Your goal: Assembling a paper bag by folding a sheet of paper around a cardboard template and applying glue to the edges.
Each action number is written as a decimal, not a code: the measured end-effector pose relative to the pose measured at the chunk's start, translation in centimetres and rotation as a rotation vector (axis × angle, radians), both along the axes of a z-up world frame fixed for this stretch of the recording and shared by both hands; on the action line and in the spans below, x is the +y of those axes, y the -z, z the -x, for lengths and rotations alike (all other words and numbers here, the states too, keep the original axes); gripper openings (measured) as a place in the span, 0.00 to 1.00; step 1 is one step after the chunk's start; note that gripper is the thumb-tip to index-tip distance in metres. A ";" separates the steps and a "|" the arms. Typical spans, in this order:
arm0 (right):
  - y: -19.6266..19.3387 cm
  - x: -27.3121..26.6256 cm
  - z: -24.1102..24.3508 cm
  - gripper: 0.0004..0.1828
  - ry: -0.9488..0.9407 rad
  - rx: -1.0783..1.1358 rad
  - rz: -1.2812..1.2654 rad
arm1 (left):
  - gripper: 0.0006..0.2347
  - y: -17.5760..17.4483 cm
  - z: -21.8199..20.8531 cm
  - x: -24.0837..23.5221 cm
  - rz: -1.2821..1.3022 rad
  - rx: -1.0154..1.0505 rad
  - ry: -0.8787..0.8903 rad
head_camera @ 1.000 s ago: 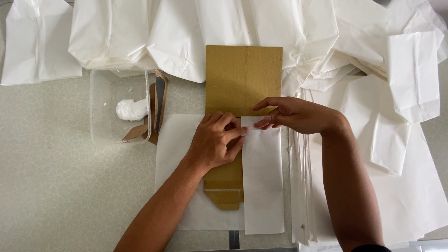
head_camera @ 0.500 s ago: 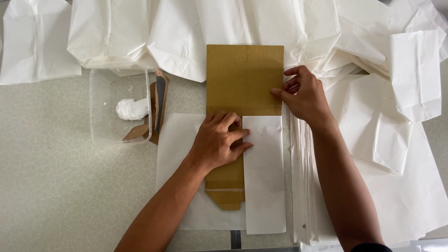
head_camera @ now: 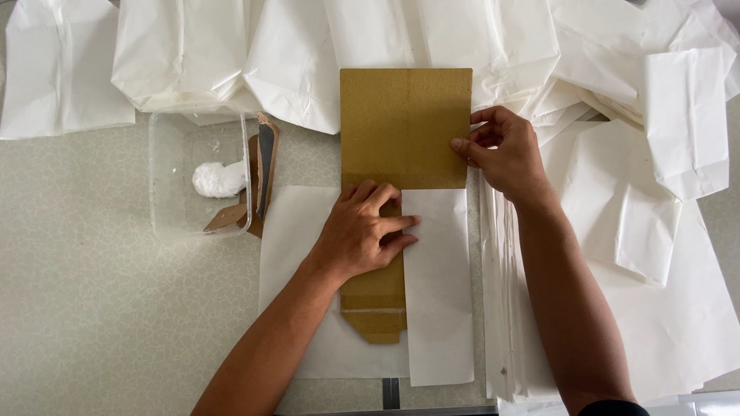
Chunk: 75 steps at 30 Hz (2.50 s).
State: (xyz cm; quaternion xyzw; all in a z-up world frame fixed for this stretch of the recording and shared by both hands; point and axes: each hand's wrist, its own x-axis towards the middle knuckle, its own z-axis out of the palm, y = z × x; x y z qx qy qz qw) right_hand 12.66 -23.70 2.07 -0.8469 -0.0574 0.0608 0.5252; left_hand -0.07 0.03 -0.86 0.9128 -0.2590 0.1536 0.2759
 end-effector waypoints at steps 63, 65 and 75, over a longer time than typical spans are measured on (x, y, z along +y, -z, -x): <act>-6.9 27.3 5.2 0.03 -0.737 -0.679 0.257 | 0.09 2.0 2.0 -1.0 0.311 0.342 -0.122; -7.7 27.3 5.6 0.10 -0.768 -0.657 0.276 | 0.09 1.4 1.8 -0.6 0.294 0.347 -0.106; -6.2 27.6 4.4 0.04 -0.672 -0.599 0.048 | 0.05 -1.4 0.2 0.2 0.177 0.415 -0.039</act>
